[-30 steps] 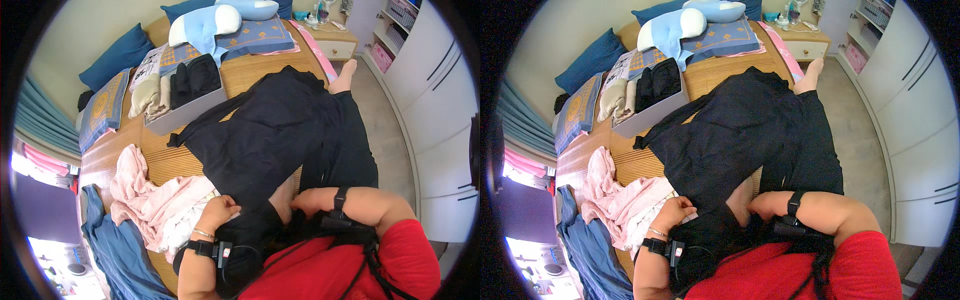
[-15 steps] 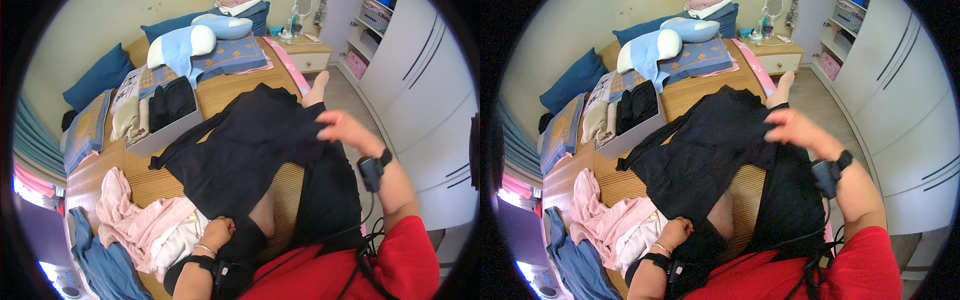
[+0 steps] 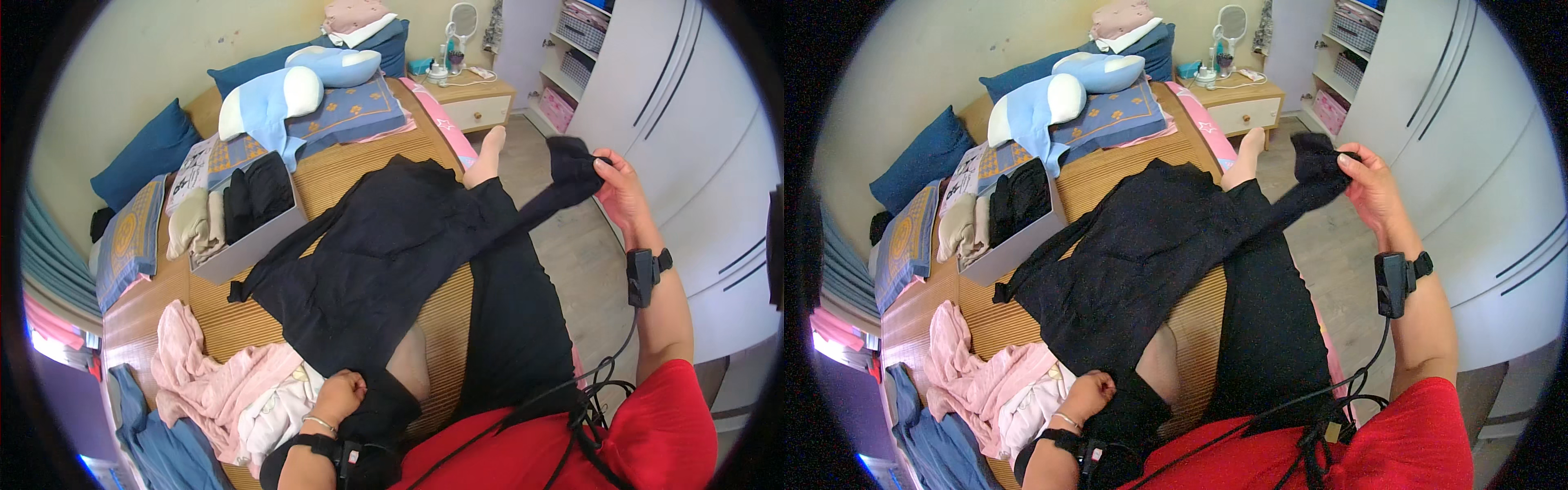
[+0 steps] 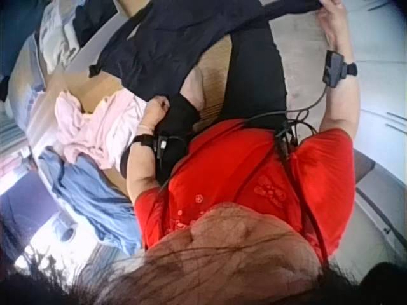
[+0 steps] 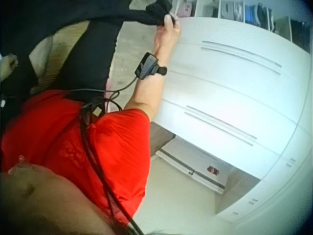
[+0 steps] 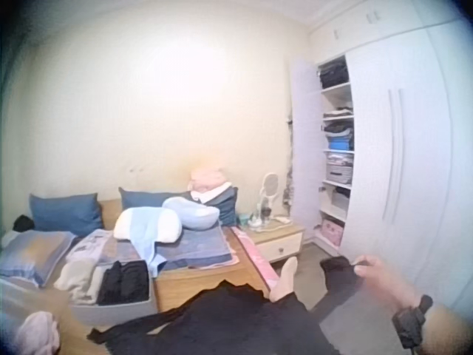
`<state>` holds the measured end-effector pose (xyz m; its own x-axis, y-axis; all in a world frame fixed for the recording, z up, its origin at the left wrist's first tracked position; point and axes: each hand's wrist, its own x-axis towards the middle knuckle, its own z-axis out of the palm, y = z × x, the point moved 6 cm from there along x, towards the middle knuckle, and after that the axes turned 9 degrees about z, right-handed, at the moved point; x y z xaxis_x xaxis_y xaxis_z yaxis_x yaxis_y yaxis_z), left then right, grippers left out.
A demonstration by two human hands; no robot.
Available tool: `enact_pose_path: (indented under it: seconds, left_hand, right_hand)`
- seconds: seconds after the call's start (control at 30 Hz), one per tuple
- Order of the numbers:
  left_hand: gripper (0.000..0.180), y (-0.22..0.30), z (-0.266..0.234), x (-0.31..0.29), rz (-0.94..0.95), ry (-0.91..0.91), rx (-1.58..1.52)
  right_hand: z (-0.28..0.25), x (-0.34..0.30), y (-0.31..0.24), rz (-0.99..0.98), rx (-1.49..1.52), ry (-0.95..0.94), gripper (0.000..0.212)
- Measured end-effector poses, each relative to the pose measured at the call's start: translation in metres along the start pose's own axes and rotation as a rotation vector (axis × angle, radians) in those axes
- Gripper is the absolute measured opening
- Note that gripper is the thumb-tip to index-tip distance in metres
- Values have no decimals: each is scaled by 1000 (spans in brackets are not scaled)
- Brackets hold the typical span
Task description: Fold various items of black clothing and place them into a storage box on a bed.
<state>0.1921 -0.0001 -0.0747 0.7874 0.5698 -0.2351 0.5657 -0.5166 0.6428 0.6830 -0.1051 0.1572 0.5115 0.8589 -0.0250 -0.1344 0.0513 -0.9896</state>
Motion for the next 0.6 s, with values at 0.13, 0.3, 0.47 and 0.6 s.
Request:
enact_pose_path:
  seconds: [0.13,0.3,0.47,0.6]
  left_hand:
    - [8,14,-38,-15,18,182,-371]
    - [10,-8,-49,-32,-269,247,-691]
    - [11,14,-29,-13,-119,97,-397]
    - [22,14,-9,-8,-76,-19,-209]
  right_hand:
    - [12,-23,-5,-8,66,-352,7]
    - [25,-61,82,567,-752,-667,16]
    - [-5,-47,139,535,-851,-298,18]
    - [13,-39,135,645,-895,-187,25]
